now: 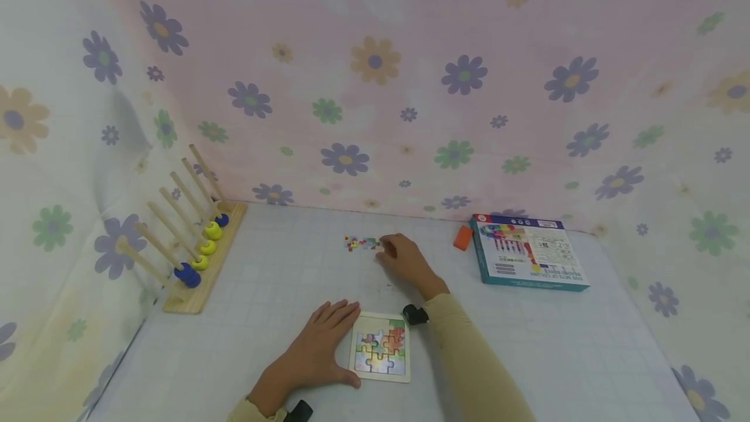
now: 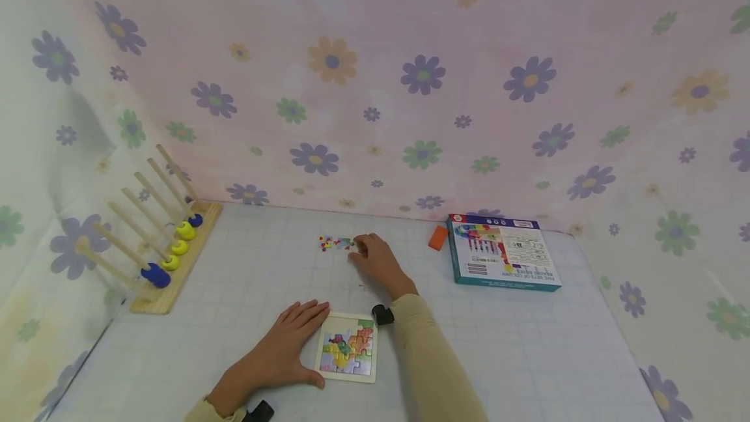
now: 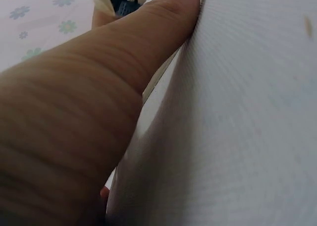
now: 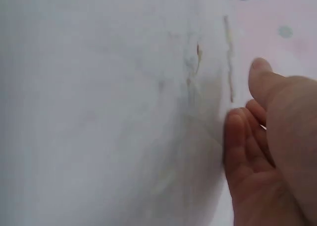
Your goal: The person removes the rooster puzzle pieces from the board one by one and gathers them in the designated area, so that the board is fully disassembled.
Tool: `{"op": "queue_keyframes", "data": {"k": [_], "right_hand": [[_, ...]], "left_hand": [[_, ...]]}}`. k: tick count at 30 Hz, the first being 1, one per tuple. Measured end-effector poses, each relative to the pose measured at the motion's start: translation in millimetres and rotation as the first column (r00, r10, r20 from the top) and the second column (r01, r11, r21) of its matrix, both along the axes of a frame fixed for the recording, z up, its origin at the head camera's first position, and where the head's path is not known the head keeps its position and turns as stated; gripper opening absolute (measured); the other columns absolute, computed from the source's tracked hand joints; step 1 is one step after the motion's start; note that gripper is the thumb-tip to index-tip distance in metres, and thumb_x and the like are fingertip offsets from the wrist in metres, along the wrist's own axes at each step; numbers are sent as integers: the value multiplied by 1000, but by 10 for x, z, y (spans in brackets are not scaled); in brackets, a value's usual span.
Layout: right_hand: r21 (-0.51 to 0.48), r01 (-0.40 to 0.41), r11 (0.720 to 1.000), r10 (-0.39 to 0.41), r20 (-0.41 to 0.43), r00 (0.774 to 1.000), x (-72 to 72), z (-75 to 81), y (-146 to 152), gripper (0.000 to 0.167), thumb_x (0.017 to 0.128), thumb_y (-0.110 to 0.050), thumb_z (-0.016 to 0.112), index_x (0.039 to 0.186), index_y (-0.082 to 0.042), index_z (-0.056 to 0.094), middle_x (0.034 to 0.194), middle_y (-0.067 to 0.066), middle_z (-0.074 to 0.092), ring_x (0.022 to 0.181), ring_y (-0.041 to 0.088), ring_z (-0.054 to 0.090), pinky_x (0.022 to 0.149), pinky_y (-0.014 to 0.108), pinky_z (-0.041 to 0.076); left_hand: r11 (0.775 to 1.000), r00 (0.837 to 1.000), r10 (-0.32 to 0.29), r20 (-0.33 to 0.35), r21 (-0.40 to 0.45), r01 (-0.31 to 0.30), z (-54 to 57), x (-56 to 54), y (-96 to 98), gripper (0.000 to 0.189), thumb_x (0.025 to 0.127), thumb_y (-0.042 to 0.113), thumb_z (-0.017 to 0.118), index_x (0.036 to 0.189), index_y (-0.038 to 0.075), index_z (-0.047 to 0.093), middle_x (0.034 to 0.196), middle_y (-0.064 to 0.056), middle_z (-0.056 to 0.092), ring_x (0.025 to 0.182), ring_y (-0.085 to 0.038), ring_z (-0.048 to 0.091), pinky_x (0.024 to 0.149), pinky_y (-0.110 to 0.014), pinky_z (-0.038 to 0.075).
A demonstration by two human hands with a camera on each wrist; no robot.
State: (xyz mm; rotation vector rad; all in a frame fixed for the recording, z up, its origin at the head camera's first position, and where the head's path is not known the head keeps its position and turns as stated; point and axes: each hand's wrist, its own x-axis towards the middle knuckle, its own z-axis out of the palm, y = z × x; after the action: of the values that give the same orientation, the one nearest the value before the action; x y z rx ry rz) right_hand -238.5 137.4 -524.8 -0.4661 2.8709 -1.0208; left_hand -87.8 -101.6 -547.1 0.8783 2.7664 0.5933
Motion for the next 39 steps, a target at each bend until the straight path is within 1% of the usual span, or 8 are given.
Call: {"op": "queue_keyframes", "data": {"k": [6, 11, 14, 18, 22, 26, 33, 39], "right_hand": [[-44, 0, 999, 4, 107, 994, 342, 51, 93, 39, 97, -21, 71, 132, -6, 64, 116, 8, 69, 108, 21, 66, 98, 42, 58], [9, 35, 999, -36, 192, 981, 698, 97, 185, 40, 97, -25, 72, 133, -11, 64, 122, 4, 68, 111, 18, 65, 100, 42, 57], [78, 39, 996, -52, 175, 983, 945, 120, 270, 37, 96, -26, 73, 129, -13, 66, 118, 0, 67, 102, 12, 62, 93, 37, 59], [144, 12, 990, -31, 129, 991, 1255, 154, 354, 31, 94, -30, 74, 121, -14, 71, 110, -4, 66, 91, 6, 56, 82, 29, 56], [199, 7, 980, -29, 105, 994, 1473, 170, 338, 30, 91, -32, 77, 114, -14, 74, 103, -6, 65, 84, 4, 53, 74, 24, 54], [244, 41, 969, -69, 109, 992, 1570, 203, 280, 32, 88, -30, 80, 114, -12, 76, 99, -7, 64, 80, 4, 50, 71, 22, 53], [243, 40, 969, -74, 133, 988, 1533, 215, 230, 37, 84, -28, 84, 114, -8, 76, 98, -4, 65, 80, 7, 50, 71, 25, 53], [255, 79, 964, -127, 177, 976, 1542, 230, 192, 41, 81, -29, 87, 113, -6, 76, 98, -2, 66, 80, 8, 52, 74, 30, 56]], "left_hand": [[1000, 1000, 1, 8, 10, -2, 28, 11, -21, 129, 61, 90, 67, 161, 16, 32, 169, 2, 30, 157, -26, 26, 129, -55, 20], [1000, 1000, 0, -6, 21, 0, -4, 19, -8, 129, 61, 92, 64, 161, 17, 32, 168, 2, 31, 157, -26, 26, 129, -55, 20], [1000, 1000, 1, 0, 17, -1, -25, 14, 5, 129, 61, 93, 63, 162, 18, 31, 169, 3, 30, 157, -25, 25, 129, -54, 18], [1000, 1000, 7, 14, 6, -7, 5, 12, -1, 129, 61, 92, 64, 162, 18, 31, 169, 3, 30, 157, -25, 25, 130, -53, 18], [1000, 1000, 13, 5, 14, -13, 18, 13, -18, 129, 61, 91, 65, 161, 17, 32, 168, 3, 31, 157, -26, 25, 130, -53, 18], [1000, 1000, 8, 1, 27, -8, 4, 13, -11, 129, 61, 92, 64, 161, 18, 32, 168, 3, 30, 157, -25, 25, 130, -53, 18], [1000, 1000, 7, -26, 18, -6, 5, 9, -5, 128, 61, 92, 64, 161, 17, 33, 168, 4, 32, 157, -24, 27, 130, -52, 20], [1000, 1000, 0, -12, 26, 0, 0, 14, 2, 128, 61, 91, 65, 161, 18, 33, 167, 4, 32, 157, -24, 27, 130, -53, 20]]}}
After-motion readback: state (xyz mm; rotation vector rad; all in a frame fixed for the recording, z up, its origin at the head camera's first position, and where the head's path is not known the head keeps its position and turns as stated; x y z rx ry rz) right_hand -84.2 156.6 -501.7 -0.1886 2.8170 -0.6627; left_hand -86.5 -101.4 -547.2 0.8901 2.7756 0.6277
